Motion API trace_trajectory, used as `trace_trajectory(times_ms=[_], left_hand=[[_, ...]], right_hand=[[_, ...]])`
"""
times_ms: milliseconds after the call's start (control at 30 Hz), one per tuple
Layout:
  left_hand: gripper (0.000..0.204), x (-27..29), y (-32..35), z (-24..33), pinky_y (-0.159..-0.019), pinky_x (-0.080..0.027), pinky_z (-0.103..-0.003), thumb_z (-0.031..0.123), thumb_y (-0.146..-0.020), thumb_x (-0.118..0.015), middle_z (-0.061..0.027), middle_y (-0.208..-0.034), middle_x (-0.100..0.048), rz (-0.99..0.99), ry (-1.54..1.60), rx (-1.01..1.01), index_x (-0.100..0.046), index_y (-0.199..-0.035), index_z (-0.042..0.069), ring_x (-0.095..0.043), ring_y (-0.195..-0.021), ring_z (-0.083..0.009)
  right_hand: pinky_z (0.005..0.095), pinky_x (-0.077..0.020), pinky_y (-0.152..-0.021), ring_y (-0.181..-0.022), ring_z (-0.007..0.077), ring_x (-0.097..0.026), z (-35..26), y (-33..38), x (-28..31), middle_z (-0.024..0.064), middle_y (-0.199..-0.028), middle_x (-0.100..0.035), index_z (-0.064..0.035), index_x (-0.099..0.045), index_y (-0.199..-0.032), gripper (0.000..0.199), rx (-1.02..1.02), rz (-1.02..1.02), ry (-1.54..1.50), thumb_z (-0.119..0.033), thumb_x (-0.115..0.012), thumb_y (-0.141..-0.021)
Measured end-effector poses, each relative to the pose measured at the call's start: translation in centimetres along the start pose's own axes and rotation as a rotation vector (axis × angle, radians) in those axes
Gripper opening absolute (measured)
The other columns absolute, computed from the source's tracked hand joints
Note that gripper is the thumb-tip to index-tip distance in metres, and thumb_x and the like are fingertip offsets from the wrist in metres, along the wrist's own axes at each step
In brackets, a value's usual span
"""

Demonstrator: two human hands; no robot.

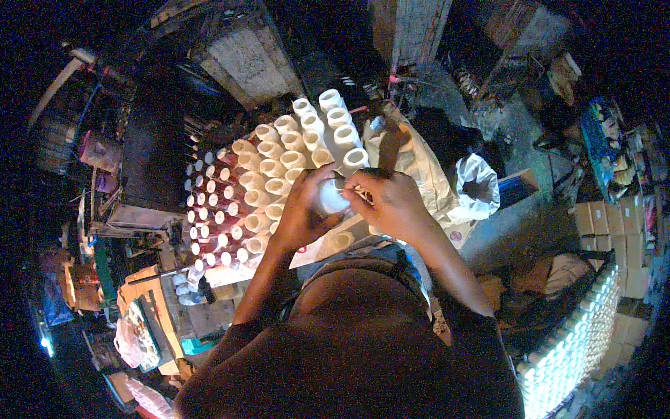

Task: The person repeatedly picks up white plastic cups from a table, inserts a small white insert into each cup, and places the assembled cup back on the table. The process is performed one at a time in a repetitive manner.

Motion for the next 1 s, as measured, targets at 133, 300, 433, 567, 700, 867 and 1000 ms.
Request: trace_trajectory(times_ms=[133, 300, 433, 567, 700, 867, 1000], left_hand=[[0.089, -0.1, -0.1, 0.7, -0.101, -0.047, -0.048, 0.014, -0.069, -0.087, -0.02, -0.129, -0.062, -0.006, -0.002, -0.011, -0.045, -0.147, 0.007, -0.058, -0.115, -0.0415], [0.09, -0.8, 0.0, 0.5, -0.1, -0.048, -0.047, 0.011, -0.069, -0.089, -0.0196, -0.127, -0.06, 0.003, 0.04, -0.028, -0.043, -0.146, 0.008, -0.058, -0.115, -0.0412], [0.083, -1.3, 0.8, -1.3, -0.101, -0.047, -0.046, 0.012, -0.074, -0.089, -0.0172, -0.126, -0.061, 0.08, 0.157, 0.024, -0.043, -0.142, 0.008, -0.058, -0.116, -0.038], [0.064, -1.1, 0.8, -1.1, -0.099, -0.048, -0.044, 0.014, -0.078, -0.088, -0.0153, -0.123, -0.062, 0.093, 0.189, -0.049, -0.051, -0.13, 0.008, -0.059, -0.113, -0.035], [0.048, -0.3, -0.3, 1.1, -0.096, -0.048, -0.043, 0.015, -0.079, -0.088, -0.0148, -0.119, -0.063, 0.058, 0.074, -0.126, -0.059, -0.116, 0.007, -0.06, -0.11, -0.0338], [0.04, -0.7, -0.3, 0.5, -0.095, -0.048, -0.043, 0.015, -0.08, -0.087, -0.015, -0.117, -0.064, 0.087, 0.123, -0.137, -0.062, -0.11, 0.008, -0.06, -0.111, -0.0335], [0.041, -0.9, -0.3, 0.3, -0.095, -0.049, -0.043, 0.012, -0.08, -0.086, -0.0147, -0.118, -0.064, 0.056, 0.138, -0.13, -0.06, -0.111, 0.008, -0.06, -0.11, -0.033]], right_hand=[[0.0387, -0.0534, -0.061, -0.067, 0.0287, -0.07, -1.0, -0.1, -0.5, 0.0116, -0.084, -0.072, -0.0081, -0.068, -0.092, 0.015, 0.043, 0.03, 0.069, -0.017, -0.078, -0.086], [0.0476, -0.0565, -0.064, -0.074, 0.0357, -0.072, -0.8, -0.1, -1.5, 0.0144, -0.083, -0.073, -0.0131, -0.068, -0.098, 0.014, 0.068, 0.006, 0.124, -0.023, -0.074, -0.089], [0.042, -0.0524, -0.061, -0.064, 0.0289, -0.066, 0.7, -0.2, -1.5, 0.0108, -0.076, -0.068, -0.0087, -0.066, -0.099, 0.014, -0.073, -0.022, -0.163, -0.022, -0.068, -0.098], [0.0392, -0.0491, -0.062, -0.065, 0.0266, -0.061, 2.0, 0.0, -1.5, 0.0119, -0.078, -0.063, -0.0037, -0.059, -0.107, 0.016, -0.133, 0.126, -0.379, -0.019, -0.06, -0.105], [0.0429, -0.0489, -0.066, -0.074, 0.0329, -0.062, 3.1, 0.1, -1.2, 0.0171, -0.085, -0.062, -0.0025, -0.051, -0.115, 0.016, -0.198, 0.235, -0.284, -0.016, -0.054, -0.107], [0.0322, -0.0406, -0.057, -0.065, 0.0171, -0.05, 9.2, 0.7, -1.1, 0.0046, -0.079, -0.054, -0.0089, -0.05, -0.111, 0.015, -0.307, 0.491, -0.394, -0.024, -0.051, -0.11], [0.0258, -0.0334, -0.045, -0.056, 0.0085, -0.044, 13.2, 2.1, 1.0, -0.0032, -0.073, -0.049, -0.0159, -0.05, -0.108, 0.017, -0.518, 0.771, -0.814, -0.032, -0.054, -0.109]])
Point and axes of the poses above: each hand's wrist, its own y-axis away from the middle knuckle, its own x-axis out of the back of the hand, z = x × y, the point moved 9 cm from there along -y, towards the middle knuckle
